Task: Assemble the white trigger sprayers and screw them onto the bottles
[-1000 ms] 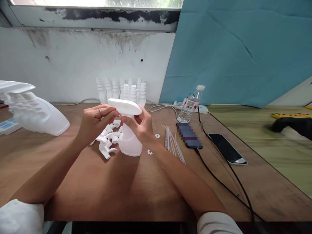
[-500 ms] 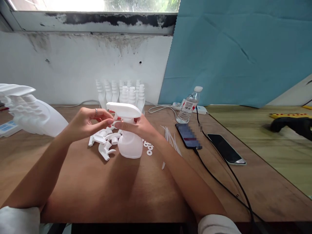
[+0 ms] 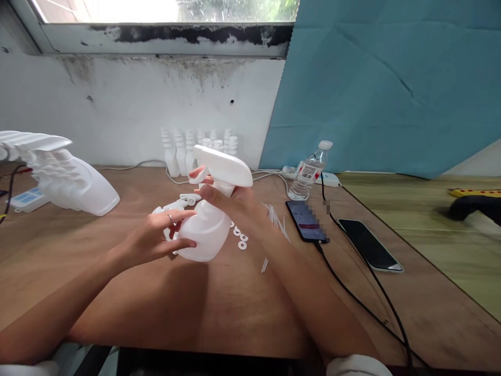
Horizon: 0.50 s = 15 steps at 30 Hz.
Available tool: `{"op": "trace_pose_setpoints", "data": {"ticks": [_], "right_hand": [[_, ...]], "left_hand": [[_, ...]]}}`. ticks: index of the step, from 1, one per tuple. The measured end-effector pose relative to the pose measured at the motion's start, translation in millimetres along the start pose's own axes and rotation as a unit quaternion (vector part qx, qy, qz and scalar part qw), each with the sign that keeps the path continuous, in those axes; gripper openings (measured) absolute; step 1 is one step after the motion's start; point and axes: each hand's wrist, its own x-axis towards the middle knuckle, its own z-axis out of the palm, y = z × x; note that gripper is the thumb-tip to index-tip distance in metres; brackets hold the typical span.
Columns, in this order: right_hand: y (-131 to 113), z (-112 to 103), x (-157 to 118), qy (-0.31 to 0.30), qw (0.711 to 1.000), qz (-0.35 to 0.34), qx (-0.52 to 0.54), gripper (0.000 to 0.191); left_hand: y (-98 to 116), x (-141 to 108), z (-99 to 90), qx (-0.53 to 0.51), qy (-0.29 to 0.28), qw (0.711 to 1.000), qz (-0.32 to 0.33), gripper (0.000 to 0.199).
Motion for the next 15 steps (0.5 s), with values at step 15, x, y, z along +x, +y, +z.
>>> {"op": "trace_pose_setpoints", "data": {"ticks": [15], "right_hand": [[42,-77,-44,0.092,0.99,0.096,-0.051,0.035]], "left_hand": [[-160,-86,-76.9,0.194,0.383,0.886,-0.174,0.053]]}}
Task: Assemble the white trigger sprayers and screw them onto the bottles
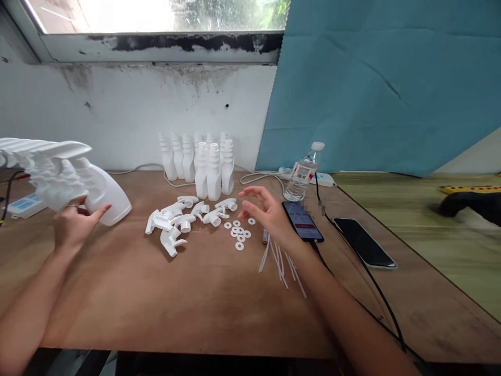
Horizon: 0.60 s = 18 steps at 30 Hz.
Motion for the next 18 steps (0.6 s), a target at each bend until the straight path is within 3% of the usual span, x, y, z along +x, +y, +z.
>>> {"op": "trace_pose_setpoints", "data": {"ticks": [4,8,14,18], "right_hand": [[45,-21,-7,0.088,0.996,0.024,-0.009,0.036],[64,-31,-9,0.113,0.991,0.046,-0.053,0.038],[68,-26,-13,0.081,0.985,0.055,-0.144,0.03],[71,-21,-18,0.019,0.96,0.011,-0.28,0.015]], "left_hand": [[-16,-5,1.6,0.0,0.001,1.0,-0.002,0.042],[-22,-3,4.7,0.048,0.001,0.999,-0.026,0.047],[-23,3,11.1,0.183,-0.003,0.974,-0.135,0.082],[-13,-1,9.5,0.209,0.027,0.97,-0.12,0.075]]}}
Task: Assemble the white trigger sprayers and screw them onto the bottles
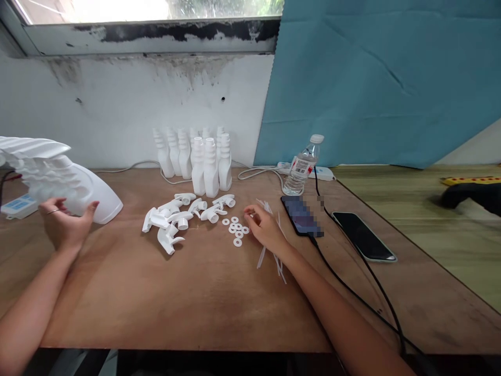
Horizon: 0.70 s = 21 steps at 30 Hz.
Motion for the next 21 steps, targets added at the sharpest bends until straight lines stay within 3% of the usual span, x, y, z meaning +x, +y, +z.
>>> {"op": "trace_pose_setpoints", "data": {"ticks": [3,6,9,12,15,21], "right_hand": [[-2,2,-3,-0.058,0.987,-0.092,-0.119,0.013],[-2,4,-6,-0.109,0.963,-0.159,-0.188,0.017],[3,4,-7,-0.136,0.943,-0.194,-0.234,0.028],[9,3,-8,-0.151,0.938,-0.204,-0.234,0.034],[12,4,-7,-0.148,0.944,-0.195,-0.22,0.03],[9,6,-5,-0.141,0.955,-0.164,-0.203,0.021]], "left_hand": [[20,-19,-4.9,-0.021,-0.009,0.997,0.075,0.044],[51,-45,-4.0,-0.117,-0.127,0.954,0.244,0.024],[77,-64,2.8,-0.189,-0.213,0.878,0.384,0.032],[86,-71,10.9,-0.183,-0.268,0.834,0.445,0.043],[80,-71,17.4,-0.189,-0.259,0.828,0.459,0.041],[79,-70,11.0,-0.204,-0.154,0.83,0.495,0.034]]}}
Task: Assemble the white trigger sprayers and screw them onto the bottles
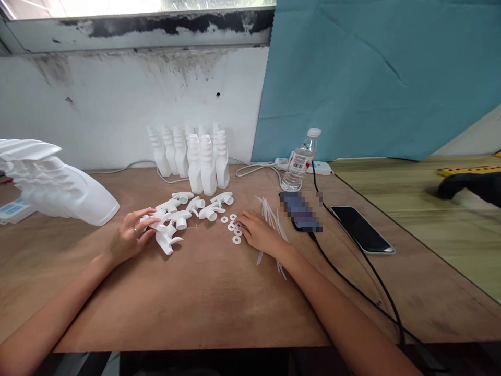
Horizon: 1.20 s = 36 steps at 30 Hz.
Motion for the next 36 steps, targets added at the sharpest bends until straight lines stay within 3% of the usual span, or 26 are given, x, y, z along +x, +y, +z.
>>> {"op": "trace_pose_setpoints", "data": {"ticks": [6,8,11,13,16,19,23,26,30,36], "right_hand": [[0,0,0,0.012,1.0,0.01,-0.02,0.018],[-1,0,0,0.023,0.999,0.009,-0.03,0.017],[-8,-2,1,0.061,0.998,0.002,-0.005,0.017],[-16,-3,1,0.09,0.995,-0.008,0.046,0.018],[-33,-5,2,0.121,0.984,-0.022,0.129,0.018],[-49,-3,2,0.131,0.973,-0.026,0.189,0.015],[-65,4,4,0.101,0.966,-0.018,0.235,0.013],[-72,9,4,0.089,0.964,-0.018,0.251,0.014],[-78,11,3,0.086,0.963,-0.038,0.253,0.013],[-82,11,1,0.096,0.966,-0.091,0.222,0.018]], "left_hand": [[43,16,-3.0,-0.071,0.041,0.995,0.055,0.041],[63,21,4.7,-0.13,0.019,0.99,0.059,0.042],[89,28,22.1,-0.205,-0.048,0.977,-0.005,0.045],[99,33,34.0,-0.209,-0.072,0.975,0.007,0.04],[106,41,45.4,-0.163,-0.053,0.98,0.106,0.029],[111,46,46.3,-0.16,-0.053,0.977,0.129,0.024],[116,43,42.0,-0.223,-0.035,0.969,0.102,0.025],[117,38,43.2,-0.292,-0.004,0.955,0.044,0.029],[115,34,48.7,-0.356,-0.008,0.934,-0.035,0.037],[115,32,50.7,-0.413,-0.039,0.907,-0.071,0.045]]}}
